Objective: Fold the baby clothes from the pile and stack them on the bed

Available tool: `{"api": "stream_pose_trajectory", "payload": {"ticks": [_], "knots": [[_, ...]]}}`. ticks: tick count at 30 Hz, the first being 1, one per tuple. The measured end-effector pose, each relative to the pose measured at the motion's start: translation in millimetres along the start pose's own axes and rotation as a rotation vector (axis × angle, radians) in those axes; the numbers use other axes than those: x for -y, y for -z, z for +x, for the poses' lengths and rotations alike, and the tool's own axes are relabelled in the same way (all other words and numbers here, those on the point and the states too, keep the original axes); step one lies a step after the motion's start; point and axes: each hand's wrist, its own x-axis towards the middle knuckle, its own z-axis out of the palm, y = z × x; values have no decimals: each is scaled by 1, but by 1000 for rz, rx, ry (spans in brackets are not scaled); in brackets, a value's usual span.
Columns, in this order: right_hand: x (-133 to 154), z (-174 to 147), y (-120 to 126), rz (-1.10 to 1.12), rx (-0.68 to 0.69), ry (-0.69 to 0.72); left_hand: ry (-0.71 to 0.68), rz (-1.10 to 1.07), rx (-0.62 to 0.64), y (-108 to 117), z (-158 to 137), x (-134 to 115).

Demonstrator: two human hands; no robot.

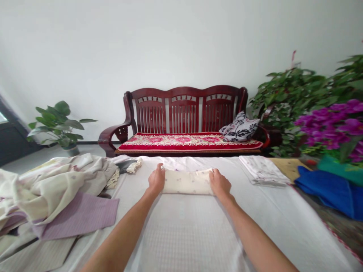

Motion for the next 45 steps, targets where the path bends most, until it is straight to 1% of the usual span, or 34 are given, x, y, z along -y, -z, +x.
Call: {"api": "stream_pose_trajectory", "payload": {"ticks": [4,8,10,11,13,14,15,17,18,19,20,22,26,28,30,33,37,41,43,45], "knots": [[-2,0,1,-97,14,-8,-11,64,13,-4,2,-2],[-7,3,4,-93,33,21,-27,118,16,1,1,-3],[-7,3,6,-97,-19,51,-79,154,-51,5,-3,-6],[-6,1,7,-107,-73,88,-140,165,-95,6,-6,-8],[2,-8,7,-117,-186,237,-327,155,-141,6,-16,-16],[9,-14,5,-111,-210,347,-429,135,-129,4,-23,-21],[17,-21,2,-96,-195,468,-522,112,-92,0,-29,-25],[33,-37,-7,-59,-68,689,-654,92,-3,-10,-41,-32],[39,-43,-12,-52,11,760,-683,103,32,-15,-46,-33],[44,-48,-16,-57,76,796,-692,124,59,-19,-48,-33],[47,-51,-20,-72,128,807,-689,153,80,-23,-49,-31],[46,-49,-23,-122,188,769,-668,218,104,-26,-44,-24],[28,-26,-21,-201,232,647,-631,296,146,-21,-24,-10],[18,-13,-19,-218,223,612,-574,300,173,-15,-14,-5],[10,-3,-16,-213,184,594,-532,278,206,-10,-6,-3],[4,9,-9,-188,123,571,-522,240,243,-2,4,-1],[6,24,4,-188,117,537,-473,235,235,5,20,-3],[14,39,15,-184,182,522,-406,236,225,10,33,-7],[18,43,22,-163,216,534,-409,224,211,15,35,-10],[19,43,34,-128,231,563,-446,196,180,27,34,-12]]}}
